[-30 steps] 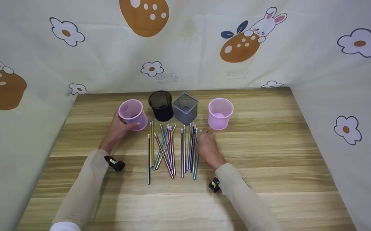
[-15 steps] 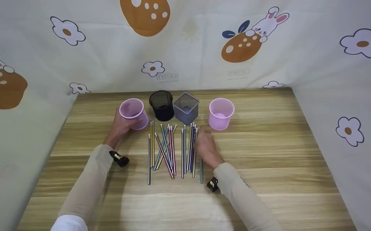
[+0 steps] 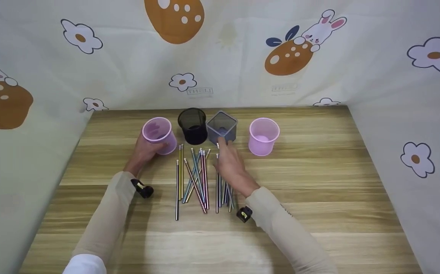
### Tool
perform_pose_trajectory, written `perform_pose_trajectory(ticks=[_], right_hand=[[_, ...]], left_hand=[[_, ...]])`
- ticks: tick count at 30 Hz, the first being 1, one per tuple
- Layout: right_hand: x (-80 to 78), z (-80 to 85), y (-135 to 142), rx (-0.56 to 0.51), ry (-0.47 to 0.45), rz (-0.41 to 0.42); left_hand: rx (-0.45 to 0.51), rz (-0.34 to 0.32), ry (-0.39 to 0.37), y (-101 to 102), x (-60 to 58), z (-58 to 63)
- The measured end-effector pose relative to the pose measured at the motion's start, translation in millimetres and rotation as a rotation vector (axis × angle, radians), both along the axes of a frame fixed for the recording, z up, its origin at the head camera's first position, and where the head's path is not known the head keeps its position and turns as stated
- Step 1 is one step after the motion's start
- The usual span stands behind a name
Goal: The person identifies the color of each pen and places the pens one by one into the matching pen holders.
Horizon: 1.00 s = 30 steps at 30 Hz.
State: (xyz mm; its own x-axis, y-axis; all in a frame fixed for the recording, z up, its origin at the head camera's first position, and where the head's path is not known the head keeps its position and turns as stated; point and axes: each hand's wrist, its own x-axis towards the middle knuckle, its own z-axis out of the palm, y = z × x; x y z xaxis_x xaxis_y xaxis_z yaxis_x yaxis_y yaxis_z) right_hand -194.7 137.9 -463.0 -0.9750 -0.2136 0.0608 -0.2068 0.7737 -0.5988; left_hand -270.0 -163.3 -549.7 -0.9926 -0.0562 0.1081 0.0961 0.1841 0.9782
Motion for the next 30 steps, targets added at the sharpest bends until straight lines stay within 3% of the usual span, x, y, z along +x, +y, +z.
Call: perform_pose_trajectory(ticks=[6,12,18,25,30], right_hand=[[-18.8,26.3,-18,-0.093,-0.052,0.092],[-33.3,45.7,-38,-0.216,-0.020,0.133],[-48.3,60.1,-56,-0.331,0.039,0.099],[-69.8,75.1,-74,-0.434,0.085,0.032],[-84.9,82.5,-89,-0.501,0.144,-0.006]], left_hand=[[-0.045,-0.001,0.001,-1,-1.4,0.5],[-0.072,0.005,0.001,-2,-0.3,2.6],[-0.044,-0.005,-0.003,0,0.8,0.7],[-0.092,0.005,-0.031,-1,0.9,2.0],[-0.044,-0.009,-0.008,-3,4.1,6.2]])
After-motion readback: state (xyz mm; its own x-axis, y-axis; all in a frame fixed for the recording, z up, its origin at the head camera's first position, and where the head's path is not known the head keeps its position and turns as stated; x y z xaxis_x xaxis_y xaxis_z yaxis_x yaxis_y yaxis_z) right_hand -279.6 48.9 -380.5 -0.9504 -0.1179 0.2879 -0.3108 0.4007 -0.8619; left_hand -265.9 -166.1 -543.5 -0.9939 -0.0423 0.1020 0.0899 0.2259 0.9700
